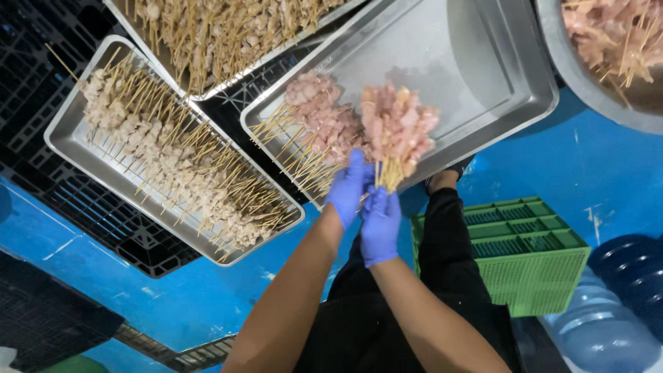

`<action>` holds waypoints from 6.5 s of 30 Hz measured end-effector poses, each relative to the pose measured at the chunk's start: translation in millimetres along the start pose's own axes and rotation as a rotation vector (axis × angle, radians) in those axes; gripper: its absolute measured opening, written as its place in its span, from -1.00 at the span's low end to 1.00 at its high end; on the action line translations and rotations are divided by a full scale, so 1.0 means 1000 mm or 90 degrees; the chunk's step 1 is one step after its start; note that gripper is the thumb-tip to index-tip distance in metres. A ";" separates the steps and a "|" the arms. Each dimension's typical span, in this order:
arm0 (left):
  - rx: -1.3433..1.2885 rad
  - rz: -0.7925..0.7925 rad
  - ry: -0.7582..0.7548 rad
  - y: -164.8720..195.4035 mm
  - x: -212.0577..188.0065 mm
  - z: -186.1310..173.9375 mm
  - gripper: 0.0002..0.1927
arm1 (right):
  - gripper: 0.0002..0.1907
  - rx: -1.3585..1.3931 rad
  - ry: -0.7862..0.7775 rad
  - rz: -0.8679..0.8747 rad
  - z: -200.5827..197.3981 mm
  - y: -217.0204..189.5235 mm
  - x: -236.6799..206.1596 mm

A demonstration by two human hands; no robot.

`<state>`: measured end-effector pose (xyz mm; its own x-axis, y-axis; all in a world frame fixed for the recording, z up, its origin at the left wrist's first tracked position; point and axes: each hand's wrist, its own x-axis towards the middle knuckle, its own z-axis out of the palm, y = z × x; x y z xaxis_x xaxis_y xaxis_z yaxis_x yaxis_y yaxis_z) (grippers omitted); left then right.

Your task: The person, wearing blue gloves, carries a tray of raw meat skewers and places it into a stainless steel cabinet. They then sit and transfer raw meat skewers by hand from a large metal bowl onto empty metal trays, laying the skewers flat in rows and filling the trays.

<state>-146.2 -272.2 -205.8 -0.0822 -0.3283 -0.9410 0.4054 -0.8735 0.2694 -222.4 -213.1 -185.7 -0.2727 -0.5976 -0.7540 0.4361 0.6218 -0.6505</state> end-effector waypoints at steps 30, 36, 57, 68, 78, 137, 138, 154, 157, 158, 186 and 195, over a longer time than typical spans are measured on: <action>0.643 0.230 0.095 0.129 0.071 -0.139 -0.69 | -0.74 -0.128 -0.202 0.331 0.140 0.008 0.089; 0.898 0.572 0.220 0.122 0.057 -0.126 -0.70 | -0.74 -0.284 -0.269 0.207 0.126 0.019 0.088; 0.800 0.293 0.251 0.115 0.062 -0.093 -0.65 | -0.66 0.118 -0.157 0.250 0.079 0.016 0.037; 0.972 0.534 0.342 0.100 0.044 -0.091 -0.59 | -0.79 -0.418 0.056 0.012 0.059 0.021 0.069; 1.046 0.528 0.234 0.078 0.036 -0.090 -0.73 | -0.78 -0.791 0.125 0.001 -0.048 0.009 0.102; 0.077 -0.249 -0.052 0.032 0.062 0.405 -0.67 | -0.76 -0.312 -0.007 0.513 -0.224 -0.365 0.449; 0.078 -0.254 -0.047 0.034 0.061 0.405 -0.66 | -0.76 -0.306 -0.011 0.492 -0.225 -0.364 0.449; 0.056 -0.203 -0.044 0.036 0.049 0.395 -0.64 | -0.78 -0.261 -0.268 0.420 -0.239 -0.382 0.422; 0.036 -0.193 -0.054 0.032 0.049 0.394 -0.63 | -0.75 -0.145 -0.258 0.495 -0.231 -0.378 0.415; 0.038 -0.196 -0.052 0.030 0.048 0.394 -0.64 | -0.73 -0.124 -0.261 0.506 -0.229 -0.376 0.412; -0.031 -0.123 -0.074 -0.029 0.025 0.398 -0.73 | -0.71 0.234 -0.098 0.523 -0.287 -0.399 0.226; 0.001 -0.110 -0.075 -0.029 -0.008 0.337 -0.70 | -0.73 0.461 -0.013 0.376 -0.272 -0.407 0.171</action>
<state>-463.9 -365.0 -137.2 -0.2563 -0.2134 -0.9427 0.3741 -0.9212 0.1069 -680.1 -430.8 -74.4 0.1762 -0.2983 -0.9380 0.9294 0.3643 0.0588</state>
